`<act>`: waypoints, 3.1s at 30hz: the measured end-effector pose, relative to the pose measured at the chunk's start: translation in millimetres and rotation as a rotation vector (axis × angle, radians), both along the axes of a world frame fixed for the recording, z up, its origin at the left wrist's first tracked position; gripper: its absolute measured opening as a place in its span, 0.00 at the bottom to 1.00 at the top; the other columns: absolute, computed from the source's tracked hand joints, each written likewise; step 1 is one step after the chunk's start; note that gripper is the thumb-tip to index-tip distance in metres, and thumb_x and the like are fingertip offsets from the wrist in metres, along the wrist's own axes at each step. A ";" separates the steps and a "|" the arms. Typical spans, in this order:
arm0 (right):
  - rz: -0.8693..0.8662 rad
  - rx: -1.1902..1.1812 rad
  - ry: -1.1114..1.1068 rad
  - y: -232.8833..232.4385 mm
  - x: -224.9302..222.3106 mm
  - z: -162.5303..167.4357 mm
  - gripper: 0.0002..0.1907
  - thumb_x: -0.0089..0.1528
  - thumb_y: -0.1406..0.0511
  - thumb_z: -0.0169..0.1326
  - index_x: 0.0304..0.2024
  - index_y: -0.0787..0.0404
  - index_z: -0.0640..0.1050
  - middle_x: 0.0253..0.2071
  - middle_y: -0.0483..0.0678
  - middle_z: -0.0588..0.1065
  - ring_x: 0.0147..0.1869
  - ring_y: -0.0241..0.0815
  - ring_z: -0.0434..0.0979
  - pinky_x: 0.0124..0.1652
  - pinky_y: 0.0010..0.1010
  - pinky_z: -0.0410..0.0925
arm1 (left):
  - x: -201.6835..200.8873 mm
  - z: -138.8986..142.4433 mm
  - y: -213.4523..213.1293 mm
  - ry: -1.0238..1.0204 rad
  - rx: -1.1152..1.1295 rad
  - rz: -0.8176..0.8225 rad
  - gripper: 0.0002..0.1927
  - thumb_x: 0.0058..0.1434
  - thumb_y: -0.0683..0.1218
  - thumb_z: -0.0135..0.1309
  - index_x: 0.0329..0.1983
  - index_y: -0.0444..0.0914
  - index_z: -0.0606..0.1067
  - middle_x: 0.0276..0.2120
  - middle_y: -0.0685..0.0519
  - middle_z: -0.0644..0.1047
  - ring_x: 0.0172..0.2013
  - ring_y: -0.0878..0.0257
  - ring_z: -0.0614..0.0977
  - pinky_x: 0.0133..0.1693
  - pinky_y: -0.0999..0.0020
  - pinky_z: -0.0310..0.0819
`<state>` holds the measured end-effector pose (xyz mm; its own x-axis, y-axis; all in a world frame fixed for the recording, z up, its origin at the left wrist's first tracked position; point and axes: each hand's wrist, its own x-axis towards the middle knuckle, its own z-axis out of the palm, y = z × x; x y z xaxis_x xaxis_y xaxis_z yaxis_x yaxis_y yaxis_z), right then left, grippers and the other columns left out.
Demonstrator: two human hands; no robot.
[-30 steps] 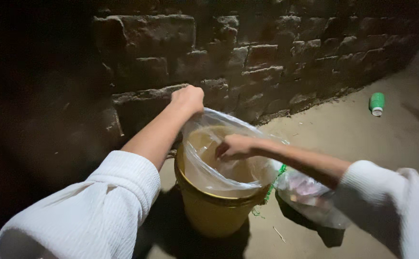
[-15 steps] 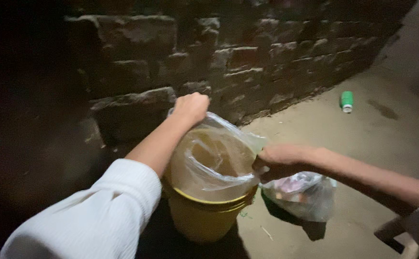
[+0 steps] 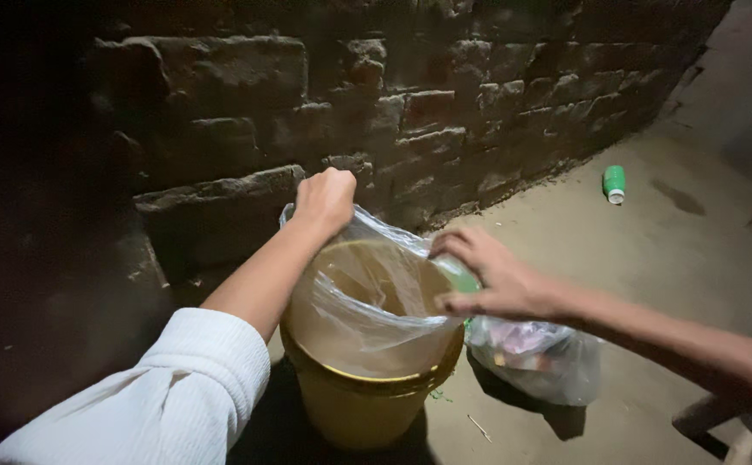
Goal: The person gathers and ties the full plastic trash bag inside a yellow bucket, lifts the tied bag out, and fits a fresh plastic bag into the bucket as a new liner. They then carry the tied bag through the house and place it into a green bin beside a bed.
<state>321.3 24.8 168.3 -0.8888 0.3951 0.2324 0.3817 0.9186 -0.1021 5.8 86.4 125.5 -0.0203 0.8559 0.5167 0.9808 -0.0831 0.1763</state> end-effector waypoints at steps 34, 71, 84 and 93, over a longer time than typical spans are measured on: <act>-0.813 -0.863 0.061 123.2 1.6 -45.3 0.22 0.52 0.60 0.71 0.20 0.69 0.74 0.18 0.52 0.70 0.19 0.43 0.70 0.20 0.36 0.67 | -31.2 50.6 -12.8 -0.360 -0.338 0.262 0.19 0.44 0.43 0.69 0.41 0.34 0.83 0.44 0.38 0.82 0.46 0.44 0.85 0.48 0.52 0.80; 0.161 0.242 -0.366 9.5 -5.6 18.3 0.16 0.51 0.59 0.66 0.40 0.52 0.81 0.47 0.44 0.74 0.57 0.51 0.68 0.53 0.47 0.64 | 40.5 16.4 -142.0 0.153 -0.682 -0.558 0.07 0.45 0.43 0.63 0.27 0.37 0.81 0.28 0.44 0.83 0.32 0.50 0.85 0.36 0.55 0.77; -0.071 -0.098 -0.474 26.4 -4.7 -13.1 0.14 0.57 0.63 0.58 0.47 0.52 0.81 0.34 0.54 0.79 0.37 0.56 0.80 0.38 0.45 0.72 | 41.9 8.3 -143.9 -0.012 -0.473 -0.712 0.11 0.46 0.36 0.58 0.34 0.36 0.78 0.32 0.47 0.82 0.37 0.50 0.83 0.38 0.55 0.75; 0.222 -0.098 -0.274 -19.9 -36.3 -12.8 0.09 0.58 0.59 0.61 0.34 0.58 0.82 0.30 0.51 0.79 0.35 0.51 0.80 0.38 0.43 0.70 | 48.8 24.5 -148.3 -0.146 -0.430 -0.582 0.12 0.49 0.42 0.64 0.34 0.32 0.75 0.29 0.42 0.80 0.32 0.48 0.82 0.35 0.54 0.73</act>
<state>285.0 4.9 155.5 -0.9794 0.1942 -0.0557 0.1995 0.9731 -0.1149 54.6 -62.0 150.0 0.4557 0.8757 0.1597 0.7632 -0.4767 0.4361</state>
